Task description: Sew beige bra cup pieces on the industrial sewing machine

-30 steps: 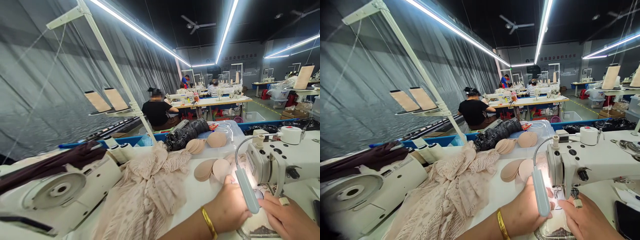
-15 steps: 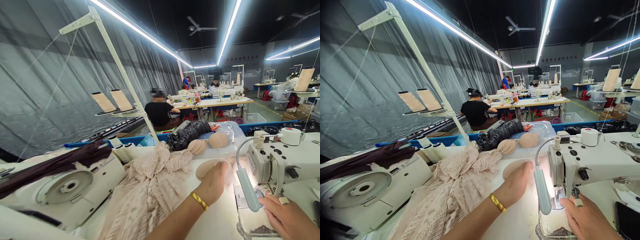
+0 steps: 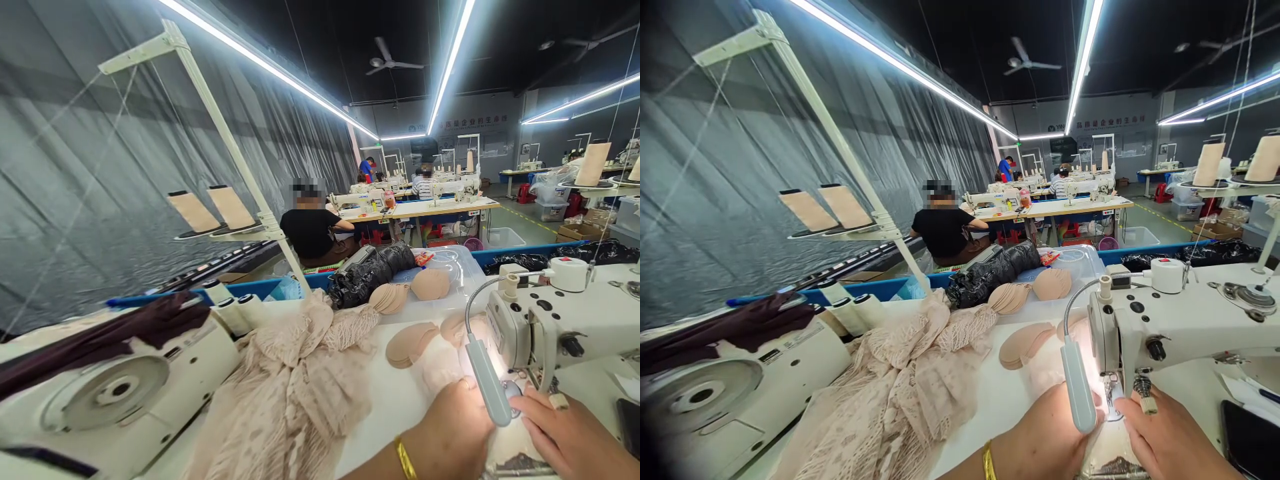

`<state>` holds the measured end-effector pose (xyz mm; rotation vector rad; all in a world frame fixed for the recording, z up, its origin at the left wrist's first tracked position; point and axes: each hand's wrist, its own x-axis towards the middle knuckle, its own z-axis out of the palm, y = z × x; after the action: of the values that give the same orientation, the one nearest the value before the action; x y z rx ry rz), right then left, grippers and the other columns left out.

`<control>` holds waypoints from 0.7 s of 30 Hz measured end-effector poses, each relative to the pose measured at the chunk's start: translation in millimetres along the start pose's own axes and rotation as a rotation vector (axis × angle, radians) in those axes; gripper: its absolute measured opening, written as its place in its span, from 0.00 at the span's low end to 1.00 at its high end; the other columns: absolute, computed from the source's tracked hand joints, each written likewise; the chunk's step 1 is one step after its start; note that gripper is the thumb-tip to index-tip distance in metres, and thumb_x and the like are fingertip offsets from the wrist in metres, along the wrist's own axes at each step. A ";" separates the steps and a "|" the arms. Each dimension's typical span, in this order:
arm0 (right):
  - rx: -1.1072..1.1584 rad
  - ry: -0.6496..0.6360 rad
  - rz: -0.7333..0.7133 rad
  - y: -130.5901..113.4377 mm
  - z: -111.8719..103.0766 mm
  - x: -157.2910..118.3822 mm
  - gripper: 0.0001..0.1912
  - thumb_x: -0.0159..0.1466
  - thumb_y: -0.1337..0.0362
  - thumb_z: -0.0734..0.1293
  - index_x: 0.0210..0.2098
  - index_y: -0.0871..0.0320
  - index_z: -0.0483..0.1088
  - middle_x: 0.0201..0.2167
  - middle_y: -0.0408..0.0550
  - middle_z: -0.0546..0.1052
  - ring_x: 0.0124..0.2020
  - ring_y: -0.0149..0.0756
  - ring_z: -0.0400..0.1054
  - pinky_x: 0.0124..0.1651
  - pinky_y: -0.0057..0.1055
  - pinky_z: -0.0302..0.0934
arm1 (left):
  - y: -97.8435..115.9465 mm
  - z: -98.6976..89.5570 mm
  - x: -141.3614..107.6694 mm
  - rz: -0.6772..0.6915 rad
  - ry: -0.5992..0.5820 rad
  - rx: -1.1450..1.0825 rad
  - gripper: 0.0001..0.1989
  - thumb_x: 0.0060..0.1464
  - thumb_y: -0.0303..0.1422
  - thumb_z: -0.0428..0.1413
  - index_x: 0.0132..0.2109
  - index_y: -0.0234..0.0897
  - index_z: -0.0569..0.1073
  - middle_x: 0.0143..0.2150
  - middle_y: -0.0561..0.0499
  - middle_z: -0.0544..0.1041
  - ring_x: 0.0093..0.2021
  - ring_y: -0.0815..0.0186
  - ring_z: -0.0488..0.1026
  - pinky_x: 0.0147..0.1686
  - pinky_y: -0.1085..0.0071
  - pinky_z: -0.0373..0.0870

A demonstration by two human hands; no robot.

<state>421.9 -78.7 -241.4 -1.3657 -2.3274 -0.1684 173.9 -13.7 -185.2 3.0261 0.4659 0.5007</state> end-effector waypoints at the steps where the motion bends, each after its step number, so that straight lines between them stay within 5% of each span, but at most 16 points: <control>1: -0.006 -0.009 -0.010 0.1 -0.3 0.5 0.14 0.74 0.65 0.60 0.52 0.48 0.75 0.45 0.48 0.85 0.36 0.43 0.80 0.33 0.34 0.71 | 0.8 0.7 -0.5 0.004 0.001 0.018 0.06 0.62 0.30 0.58 0.43 0.40 0.68 0.44 0.51 0.81 0.41 0.63 0.78 0.43 0.68 0.74; 11: -0.008 -0.071 -0.002 3.9 1.9 -1.8 0.14 0.75 0.65 0.57 0.46 0.48 0.74 0.45 0.50 0.84 0.39 0.45 0.81 0.36 0.37 0.75 | 5.9 5.0 6.7 -0.008 0.003 0.062 0.04 0.64 0.31 0.57 0.45 0.40 0.69 0.38 0.52 0.79 0.35 0.64 0.76 0.39 0.68 0.72; 17: 0.083 -0.009 0.040 3.5 3.8 -0.3 0.14 0.73 0.64 0.61 0.50 0.46 0.77 0.44 0.48 0.84 0.38 0.43 0.82 0.36 0.33 0.74 | 4.3 -1.1 0.0 -0.162 -0.075 0.041 0.12 0.64 0.42 0.61 0.45 0.39 0.72 0.44 0.48 0.80 0.45 0.54 0.76 0.43 0.58 0.71; 21: 0.063 0.028 0.002 13.2 14.6 -3.1 0.13 0.72 0.64 0.62 0.47 0.45 0.77 0.43 0.47 0.85 0.35 0.44 0.82 0.33 0.33 0.74 | 2.4 19.9 3.9 -0.239 -0.115 0.078 0.16 0.60 0.45 0.64 0.39 0.38 0.71 0.43 0.46 0.79 0.43 0.50 0.76 0.39 0.55 0.71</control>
<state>430.0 -69.8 -257.3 -1.3268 -2.2890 -0.1113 184.5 -14.6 -202.7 2.9923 0.8435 0.2993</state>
